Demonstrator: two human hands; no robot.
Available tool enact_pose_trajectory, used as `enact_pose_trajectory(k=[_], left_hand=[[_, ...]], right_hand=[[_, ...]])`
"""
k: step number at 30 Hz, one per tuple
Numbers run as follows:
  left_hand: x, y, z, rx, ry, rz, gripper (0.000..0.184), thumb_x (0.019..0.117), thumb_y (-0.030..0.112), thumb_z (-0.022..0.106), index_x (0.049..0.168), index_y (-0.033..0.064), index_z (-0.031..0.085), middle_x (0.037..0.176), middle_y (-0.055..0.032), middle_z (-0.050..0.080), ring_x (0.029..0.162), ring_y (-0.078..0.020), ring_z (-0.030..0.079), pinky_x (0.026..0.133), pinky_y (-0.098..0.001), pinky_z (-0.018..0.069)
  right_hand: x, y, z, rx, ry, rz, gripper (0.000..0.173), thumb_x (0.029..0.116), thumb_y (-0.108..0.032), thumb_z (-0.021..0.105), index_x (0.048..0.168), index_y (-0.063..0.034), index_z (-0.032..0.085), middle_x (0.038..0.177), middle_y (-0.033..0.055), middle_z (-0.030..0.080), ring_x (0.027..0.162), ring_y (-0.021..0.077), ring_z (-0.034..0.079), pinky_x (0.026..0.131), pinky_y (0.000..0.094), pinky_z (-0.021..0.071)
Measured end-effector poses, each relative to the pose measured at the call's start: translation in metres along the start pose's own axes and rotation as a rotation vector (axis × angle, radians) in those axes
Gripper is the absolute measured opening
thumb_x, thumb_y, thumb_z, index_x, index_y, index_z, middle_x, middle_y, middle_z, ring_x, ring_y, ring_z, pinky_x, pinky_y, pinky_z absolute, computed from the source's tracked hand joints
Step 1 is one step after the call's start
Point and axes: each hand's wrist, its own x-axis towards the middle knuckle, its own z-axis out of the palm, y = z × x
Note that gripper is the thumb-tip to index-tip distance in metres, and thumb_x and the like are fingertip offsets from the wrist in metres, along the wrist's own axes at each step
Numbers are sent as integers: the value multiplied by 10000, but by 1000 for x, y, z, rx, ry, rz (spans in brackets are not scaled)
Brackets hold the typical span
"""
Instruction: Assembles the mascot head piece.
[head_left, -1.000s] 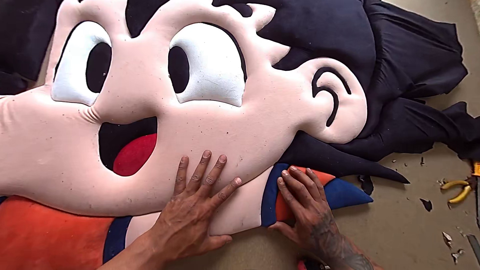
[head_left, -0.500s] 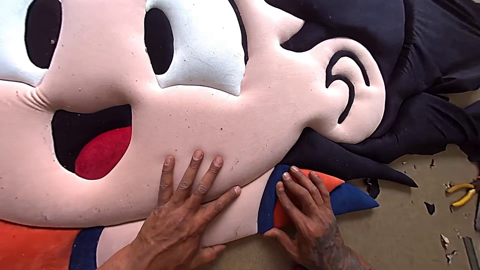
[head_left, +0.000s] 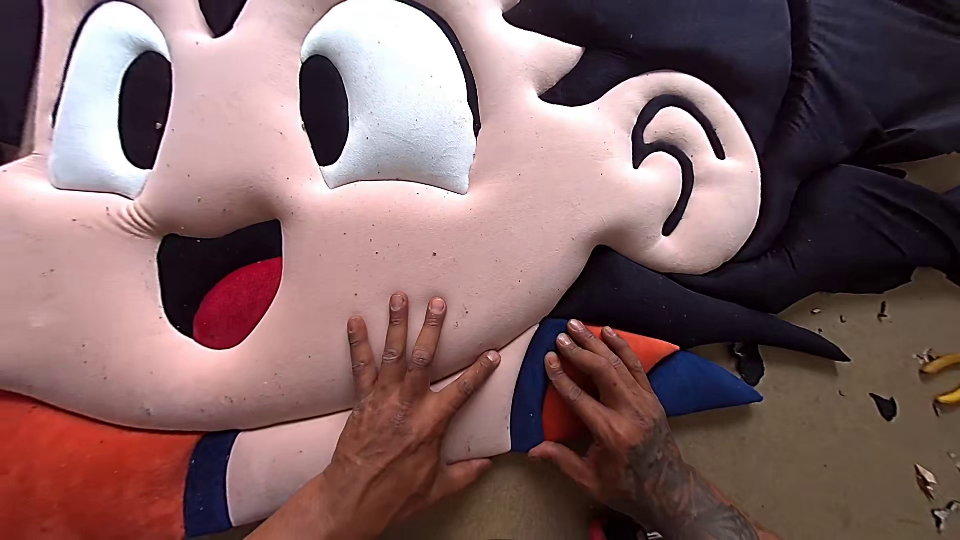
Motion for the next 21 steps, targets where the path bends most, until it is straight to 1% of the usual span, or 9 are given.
enact_pose_trajectory(k=[4,7,12,17,19,21], left_hand=[[0,0,0,-5,5,-8,1044,592,932,590,1527,496,434,1707,-248,94,1526,-591,-20,1092,-888,16],[-1,0,1,-5,11,-1,1033,606,932,581,1528,489,436,1707,-242,103,1529,-586,-15,1100,-880,11],[0,-1,4,-8,25,0,1020,632,930,560,1535,475,432,1710,-228,115,1537,-571,-6,1104,-877,14],[2,3,6,-21,38,-4,1014,639,918,561,1531,448,452,1698,-245,150,1531,-583,16,1101,-875,5],[6,10,7,-15,37,-4,1015,649,917,556,1548,468,413,1692,-272,133,1523,-599,4,1081,-892,8],[14,19,8,-28,23,28,1024,674,913,558,1580,492,332,1701,-274,70,1523,-598,-44,1071,-904,-6]], right_hand=[[0,2,-1,10,0,-8,819,761,-753,699,1352,-187,682,1454,110,603,1473,299,435,1248,569,304],[0,2,-1,23,-9,-7,812,761,-741,705,1350,-183,682,1459,114,598,1477,304,429,1253,566,297],[3,-3,0,13,-7,17,804,765,-726,716,1336,-161,688,1440,139,606,1462,326,443,1245,561,313],[6,-7,-3,-14,-35,22,782,784,-709,707,1321,-141,696,1432,155,609,1461,337,441,1240,546,326],[4,-7,-3,-10,-39,22,784,788,-712,703,1332,-147,692,1446,144,601,1471,325,430,1245,533,324],[1,-5,0,32,-19,26,785,776,-711,722,1334,-161,691,1457,130,592,1478,319,419,1248,535,320]])
